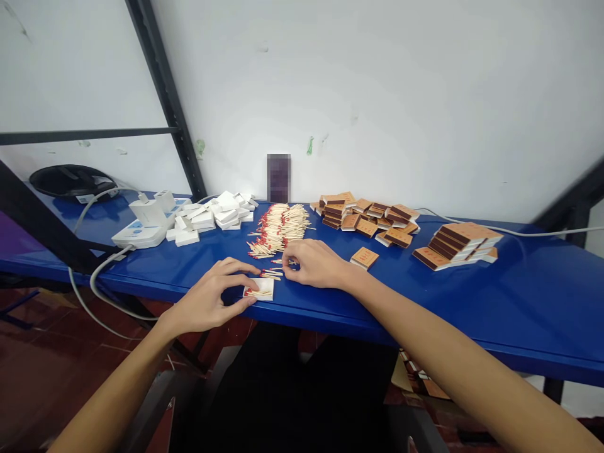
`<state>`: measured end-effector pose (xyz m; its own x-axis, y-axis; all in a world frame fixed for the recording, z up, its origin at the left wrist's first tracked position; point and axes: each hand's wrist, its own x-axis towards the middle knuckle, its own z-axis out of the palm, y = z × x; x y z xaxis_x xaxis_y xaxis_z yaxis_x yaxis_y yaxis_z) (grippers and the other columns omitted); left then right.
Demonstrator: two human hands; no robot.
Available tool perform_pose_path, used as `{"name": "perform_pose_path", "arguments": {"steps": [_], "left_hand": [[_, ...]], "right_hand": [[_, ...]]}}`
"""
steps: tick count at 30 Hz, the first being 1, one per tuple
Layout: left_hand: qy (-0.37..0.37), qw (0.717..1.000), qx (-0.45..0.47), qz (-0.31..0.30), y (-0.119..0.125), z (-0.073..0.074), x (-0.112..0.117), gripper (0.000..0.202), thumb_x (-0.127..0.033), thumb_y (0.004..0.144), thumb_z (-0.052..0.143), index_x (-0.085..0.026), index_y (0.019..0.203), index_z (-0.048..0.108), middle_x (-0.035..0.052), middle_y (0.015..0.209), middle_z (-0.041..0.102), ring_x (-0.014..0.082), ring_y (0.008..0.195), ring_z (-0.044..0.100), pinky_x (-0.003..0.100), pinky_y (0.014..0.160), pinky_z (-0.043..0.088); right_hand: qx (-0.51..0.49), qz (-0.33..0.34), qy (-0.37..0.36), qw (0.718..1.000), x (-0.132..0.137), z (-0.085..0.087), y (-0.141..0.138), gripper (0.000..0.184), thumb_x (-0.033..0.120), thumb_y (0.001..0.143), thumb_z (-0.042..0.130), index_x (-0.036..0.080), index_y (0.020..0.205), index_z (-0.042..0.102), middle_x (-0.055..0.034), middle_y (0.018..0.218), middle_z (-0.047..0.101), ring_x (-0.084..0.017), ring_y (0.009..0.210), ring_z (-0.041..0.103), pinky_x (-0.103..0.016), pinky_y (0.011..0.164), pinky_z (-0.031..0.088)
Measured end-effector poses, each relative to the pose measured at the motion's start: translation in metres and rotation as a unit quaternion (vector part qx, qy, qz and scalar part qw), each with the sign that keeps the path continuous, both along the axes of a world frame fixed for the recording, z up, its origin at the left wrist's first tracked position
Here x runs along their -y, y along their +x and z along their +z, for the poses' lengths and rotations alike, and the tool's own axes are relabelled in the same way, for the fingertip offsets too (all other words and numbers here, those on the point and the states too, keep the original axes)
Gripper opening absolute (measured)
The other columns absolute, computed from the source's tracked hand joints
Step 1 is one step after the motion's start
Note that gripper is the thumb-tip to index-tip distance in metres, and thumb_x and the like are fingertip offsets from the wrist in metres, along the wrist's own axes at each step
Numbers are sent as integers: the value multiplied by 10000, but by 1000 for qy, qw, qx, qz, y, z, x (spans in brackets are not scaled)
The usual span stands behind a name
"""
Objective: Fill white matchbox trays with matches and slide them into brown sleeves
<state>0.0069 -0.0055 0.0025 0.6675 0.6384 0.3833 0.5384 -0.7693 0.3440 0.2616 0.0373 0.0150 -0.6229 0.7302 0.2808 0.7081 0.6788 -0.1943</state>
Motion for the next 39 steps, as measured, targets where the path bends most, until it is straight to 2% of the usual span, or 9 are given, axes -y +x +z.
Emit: {"name": "perform_pose_path", "arguments": {"steps": [12,17,23,29,39], "left_hand": [[-3,1000,-3,4,-1,0,0,178,-358,921,581,-251,977,712,40,1221,639,237,1116,543,430,1009,412],[-1,1000,-5,2,-1,0,0,182,-361,926,577,-252,981,712,37,1214,642,235,1112,542,433,1009,405],[-3,1000,-7,5,-1,-1,0,172,-360,923,580,-259,982,707,23,1212,639,228,1115,539,423,1010,406],[-4,1000,-7,3,0,-1,0,176,-361,932,571,-258,989,701,19,1210,640,219,1124,542,414,1015,399],[-1,1000,-6,7,0,-1,0,170,-365,928,577,-255,974,699,16,1200,647,217,1110,548,412,1010,402]], "right_hand": [[0,4,-5,1000,4,9,4,51,184,742,578,185,698,604,8,692,587,-114,611,453,-258,606,278],[11,6,-12,1000,5,10,5,45,219,760,594,189,765,627,6,748,619,-117,637,477,-252,611,290],[25,6,-10,1000,2,8,5,80,215,794,585,189,748,644,-12,775,648,-131,670,509,-257,627,299],[3,-15,-11,1000,-1,1,-3,179,264,866,560,177,763,678,-15,702,617,-121,617,487,-254,607,290],[-41,-29,-43,998,-1,-4,-10,122,215,824,602,177,793,715,23,614,548,-99,568,459,-238,584,287]]}}
